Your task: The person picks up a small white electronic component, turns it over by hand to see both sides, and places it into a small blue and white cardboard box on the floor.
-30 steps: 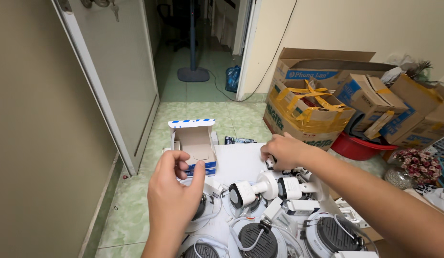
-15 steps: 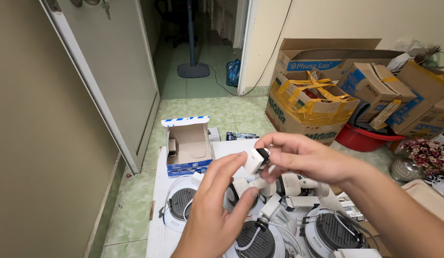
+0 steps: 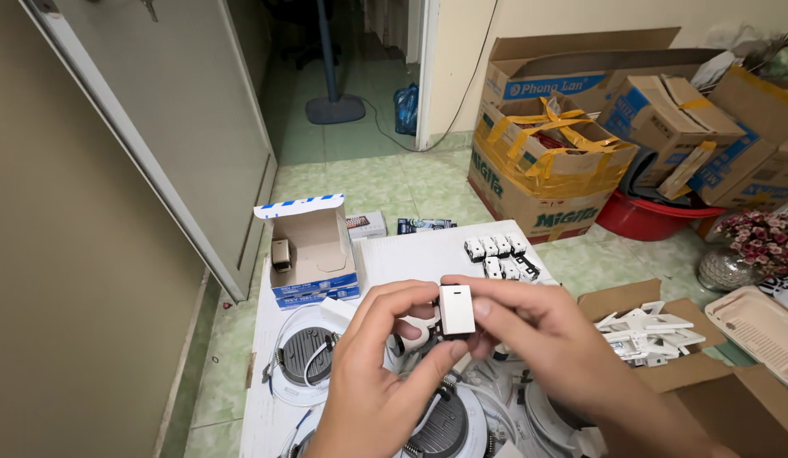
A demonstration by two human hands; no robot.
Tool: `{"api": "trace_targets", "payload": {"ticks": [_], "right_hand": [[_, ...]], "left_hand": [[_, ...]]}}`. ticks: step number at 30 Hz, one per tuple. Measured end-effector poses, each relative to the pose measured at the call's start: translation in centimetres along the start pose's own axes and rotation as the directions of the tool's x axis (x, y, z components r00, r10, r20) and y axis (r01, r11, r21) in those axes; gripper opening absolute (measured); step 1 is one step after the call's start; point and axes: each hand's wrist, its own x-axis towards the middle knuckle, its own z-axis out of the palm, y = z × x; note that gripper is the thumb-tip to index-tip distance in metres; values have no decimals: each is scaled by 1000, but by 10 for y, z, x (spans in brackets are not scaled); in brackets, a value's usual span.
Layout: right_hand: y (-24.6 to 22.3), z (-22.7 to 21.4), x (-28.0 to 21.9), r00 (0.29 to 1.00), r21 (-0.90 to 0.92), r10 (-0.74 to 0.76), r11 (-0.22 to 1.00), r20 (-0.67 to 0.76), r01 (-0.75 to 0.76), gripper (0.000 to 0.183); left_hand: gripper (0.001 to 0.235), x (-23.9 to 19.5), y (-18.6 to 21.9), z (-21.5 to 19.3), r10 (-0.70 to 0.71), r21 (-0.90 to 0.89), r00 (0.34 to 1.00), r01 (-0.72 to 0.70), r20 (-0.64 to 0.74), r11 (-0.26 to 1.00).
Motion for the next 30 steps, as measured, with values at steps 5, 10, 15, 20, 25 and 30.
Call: {"api": "trace_targets", "payload": {"ticks": [5, 10, 15, 20, 25, 30], "right_hand": [[8, -4, -13, 1000, 6, -15, 1000, 5, 15, 56], [17, -8, -14, 999, 89, 25, 996, 44, -29, 64], [18, -4, -19, 997, 87, 69, 994, -28, -66, 63], [18, 1, -19, 999, 197, -30, 980, 30, 23, 54], [27, 1, -19, 999, 214, 31, 977, -41, -21, 59], [26, 3, -19, 994, 146, 48, 989, -97, -34, 58]], "left_hand": [[50, -2, -2, 7, 1, -17, 1000, -1, 11, 1000], [46, -4, -5, 13, -11, -36, 1000, 11, 9, 999], [46, -6, -4, 15, -14, -45, 1000, 14, 1, 999], [45, -6, 1, 12, -8, -40, 1000, 8, 5, 999], [43, -6, 9, 9, -57, -120, 998, 60, 27, 991], [55, -6, 8, 9, -122, -140, 992, 123, 20, 982]]}}
